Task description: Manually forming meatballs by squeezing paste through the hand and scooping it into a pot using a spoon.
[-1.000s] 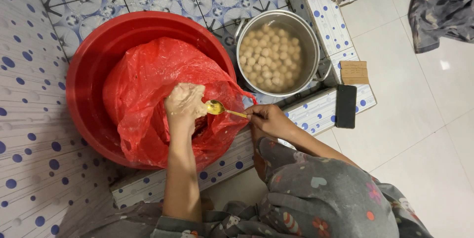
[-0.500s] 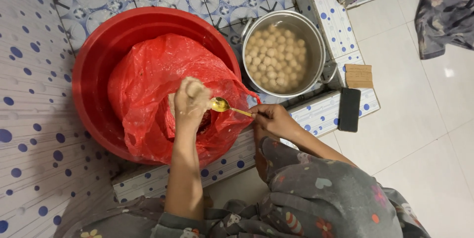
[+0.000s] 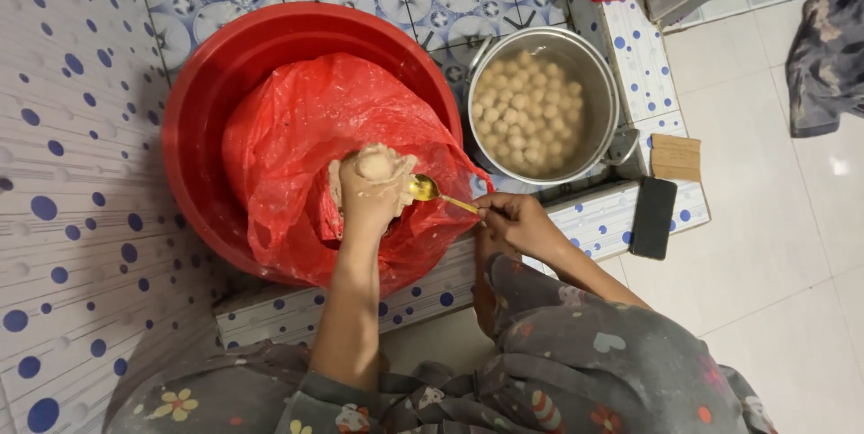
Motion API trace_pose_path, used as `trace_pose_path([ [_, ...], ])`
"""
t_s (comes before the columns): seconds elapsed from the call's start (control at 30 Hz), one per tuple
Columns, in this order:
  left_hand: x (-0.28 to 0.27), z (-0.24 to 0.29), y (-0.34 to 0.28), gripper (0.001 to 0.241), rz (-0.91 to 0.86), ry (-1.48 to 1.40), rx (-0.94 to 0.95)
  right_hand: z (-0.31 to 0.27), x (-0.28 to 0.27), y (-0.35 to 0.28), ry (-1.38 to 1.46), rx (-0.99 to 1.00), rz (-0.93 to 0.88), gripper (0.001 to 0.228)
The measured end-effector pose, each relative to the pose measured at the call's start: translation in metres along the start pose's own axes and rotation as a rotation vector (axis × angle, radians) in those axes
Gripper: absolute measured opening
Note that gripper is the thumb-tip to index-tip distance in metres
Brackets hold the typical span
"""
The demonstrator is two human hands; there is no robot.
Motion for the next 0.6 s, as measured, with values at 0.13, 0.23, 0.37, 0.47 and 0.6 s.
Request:
trace_pose_path([
  [0.13,-0.001,0.022,0.005,0.02,-0.015,-0.116,-0.134,0.0,0.0,0.001,0.014,-0.008,-0.002,0.019],
  [0.23,0.004,0.017,0.012,0.023,-0.114,-0.192,-0.003,0.003,-0.001,0.002,0.02,-0.014,0.005,0.019],
  [0.37,-0.005,-0.01,0.013,0.03,-0.129,-0.121,0.096,0.005,-0.001,0.004,0.01,-0.018,0.003,0.018],
  [0.47,0.0,0.019,0.001,0.016,-0.062,-0.199,-0.113,0.004,-0.001,0.004,0.026,-0.014,0.001,0.018],
  [0.6,-0.002,0.029,0.001,0.029,-0.076,-0.105,-0.055,0.007,-0.001,0.005,0.007,-0.023,0.007,0.018],
])
Point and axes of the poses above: each hand's wrist, its own y-axis towards the middle knuckle, its own x-axis out of the palm, z = x × y, the point moved 5 cm from there along y, towards the middle knuckle, and after that the axes turned 4 degrees about x, right-handed, at the moved point
